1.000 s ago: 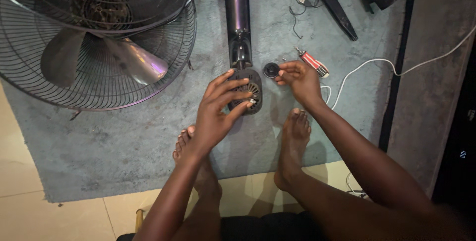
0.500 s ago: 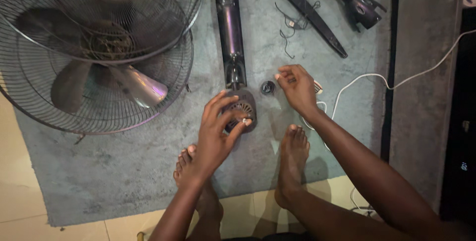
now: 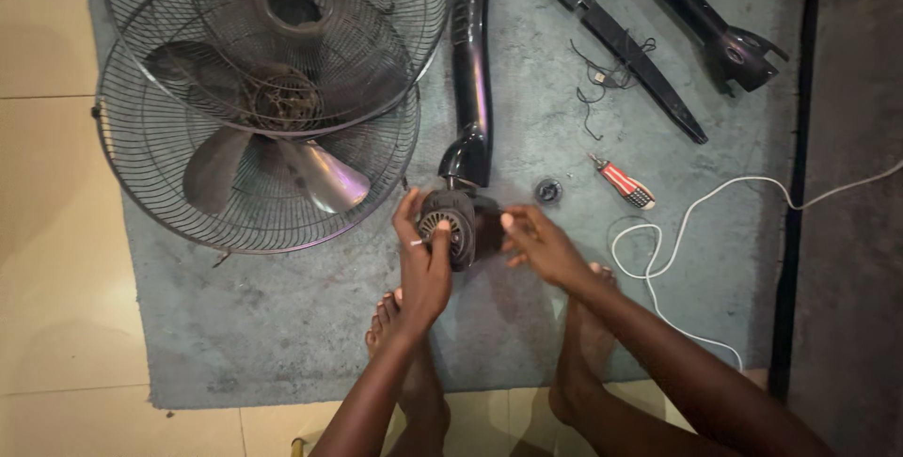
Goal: The person disassembles a standing fan motor, removes the cap, and uses a screwdriver to tighten the central screw. They then reassemble the fan by placing the motor back into the fan cage.
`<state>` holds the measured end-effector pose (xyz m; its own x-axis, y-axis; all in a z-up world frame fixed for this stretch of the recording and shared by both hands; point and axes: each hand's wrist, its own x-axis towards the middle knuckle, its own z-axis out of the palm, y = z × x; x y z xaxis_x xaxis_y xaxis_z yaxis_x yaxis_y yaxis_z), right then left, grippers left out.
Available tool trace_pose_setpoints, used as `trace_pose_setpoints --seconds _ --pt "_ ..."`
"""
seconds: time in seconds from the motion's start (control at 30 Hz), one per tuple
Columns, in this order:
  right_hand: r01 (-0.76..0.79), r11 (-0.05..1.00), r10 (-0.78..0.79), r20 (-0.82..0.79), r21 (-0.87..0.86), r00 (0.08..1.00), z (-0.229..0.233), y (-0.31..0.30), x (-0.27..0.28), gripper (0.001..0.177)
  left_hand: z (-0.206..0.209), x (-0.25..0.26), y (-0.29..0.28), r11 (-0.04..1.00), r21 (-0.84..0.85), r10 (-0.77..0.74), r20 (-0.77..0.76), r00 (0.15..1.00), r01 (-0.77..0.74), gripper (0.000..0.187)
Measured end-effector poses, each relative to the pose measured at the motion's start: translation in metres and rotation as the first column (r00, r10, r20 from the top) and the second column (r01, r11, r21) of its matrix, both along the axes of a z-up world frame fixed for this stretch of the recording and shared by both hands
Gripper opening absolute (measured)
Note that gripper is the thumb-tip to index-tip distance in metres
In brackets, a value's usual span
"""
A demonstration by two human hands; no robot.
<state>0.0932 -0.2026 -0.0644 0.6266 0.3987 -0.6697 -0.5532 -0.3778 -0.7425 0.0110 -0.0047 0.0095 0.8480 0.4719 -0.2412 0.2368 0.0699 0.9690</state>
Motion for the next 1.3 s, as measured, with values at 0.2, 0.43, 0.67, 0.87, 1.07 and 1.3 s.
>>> trace_pose_setpoints --seconds 0.2,0.43,0.67,0.87,1.07,1.3 --pt "0.158 0.983 -0.122 -0.31 0.093 0.943 0.021 0.022 -0.023 0.06 0.002 0.005 -0.001 0.996 0.068 -0.053 -0.075 0.996 0.058 0.051" --pt "0.389 0.866 -0.266 -0.368 0.315 0.891 0.032 0.024 0.012 0.06 0.029 0.01 -0.011 0.949 0.122 -0.289 -0.022 0.957 0.289 0.061" --pt "0.371 0.836 -0.328 -0.172 0.404 0.929 0.048 0.023 0.059 0.06 0.043 0.013 -0.008 0.952 -0.008 -0.298 0.214 0.93 0.307 0.06" --pt "0.373 0.866 -0.361 -0.098 0.334 0.927 0.053 0.016 0.047 0.06 0.04 0.012 -0.001 0.938 -0.102 -0.324 0.087 0.942 0.332 0.038" --pt "0.203 0.974 -0.222 0.247 0.101 0.943 0.06 0.01 0.05 0.059 0.036 0.018 0.026 0.986 -0.008 -0.168 0.078 0.983 0.169 0.032" --pt "0.1 0.994 -0.079 0.338 -0.045 0.938 0.077 0.02 0.055 0.062 0.03 0.025 0.066 0.97 -0.226 0.121 0.158 0.98 -0.083 0.031"
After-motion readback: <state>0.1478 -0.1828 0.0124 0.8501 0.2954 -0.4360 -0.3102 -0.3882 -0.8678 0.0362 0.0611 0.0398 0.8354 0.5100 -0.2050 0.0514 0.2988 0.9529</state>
